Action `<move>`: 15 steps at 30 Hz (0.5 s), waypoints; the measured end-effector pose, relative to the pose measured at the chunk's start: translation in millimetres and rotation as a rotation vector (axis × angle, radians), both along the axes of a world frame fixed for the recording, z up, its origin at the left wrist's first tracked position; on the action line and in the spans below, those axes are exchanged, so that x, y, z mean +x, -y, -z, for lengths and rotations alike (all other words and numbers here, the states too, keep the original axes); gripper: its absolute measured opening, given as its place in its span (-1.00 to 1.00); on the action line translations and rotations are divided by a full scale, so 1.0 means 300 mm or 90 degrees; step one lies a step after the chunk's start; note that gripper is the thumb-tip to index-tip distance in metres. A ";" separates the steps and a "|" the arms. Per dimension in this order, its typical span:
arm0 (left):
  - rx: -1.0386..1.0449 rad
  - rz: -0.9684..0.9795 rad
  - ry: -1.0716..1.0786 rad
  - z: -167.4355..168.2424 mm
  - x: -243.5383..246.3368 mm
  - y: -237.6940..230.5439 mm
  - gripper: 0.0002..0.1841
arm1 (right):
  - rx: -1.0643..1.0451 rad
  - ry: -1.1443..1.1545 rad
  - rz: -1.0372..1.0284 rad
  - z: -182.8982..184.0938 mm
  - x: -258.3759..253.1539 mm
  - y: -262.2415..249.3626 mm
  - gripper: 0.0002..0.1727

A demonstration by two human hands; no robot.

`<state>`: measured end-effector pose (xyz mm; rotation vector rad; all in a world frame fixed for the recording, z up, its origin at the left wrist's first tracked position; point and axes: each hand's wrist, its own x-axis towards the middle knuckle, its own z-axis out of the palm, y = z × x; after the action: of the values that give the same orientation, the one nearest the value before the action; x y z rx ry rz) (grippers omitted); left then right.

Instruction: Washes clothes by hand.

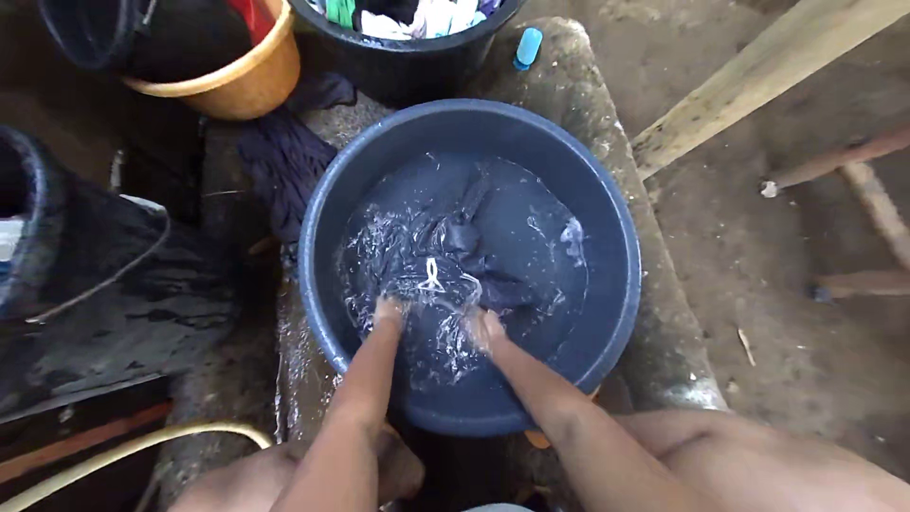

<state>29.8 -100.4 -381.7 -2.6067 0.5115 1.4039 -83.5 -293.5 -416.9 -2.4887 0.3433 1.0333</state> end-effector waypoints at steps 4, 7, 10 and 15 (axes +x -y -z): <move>0.086 -0.056 -0.075 -0.011 -0.190 0.082 -0.49 | 0.026 -0.155 -0.237 -0.097 -0.117 -0.082 -0.35; 0.096 0.050 -0.095 -0.088 -0.300 0.114 -0.51 | 0.063 -0.188 -0.247 -0.103 -0.158 -0.056 -0.41; 0.062 0.218 -0.092 -0.115 -0.301 0.091 -0.51 | 0.172 -0.103 -0.161 -0.005 -0.209 0.018 -0.51; -0.005 0.135 -0.103 -0.304 -0.206 -0.041 -0.42 | 0.096 -0.056 -0.143 -0.200 -0.212 0.231 -0.57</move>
<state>-32.0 -88.1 -290.5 -2.3720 0.7896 1.5491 -147.2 -362.8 -356.9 -2.3891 0.0098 1.2119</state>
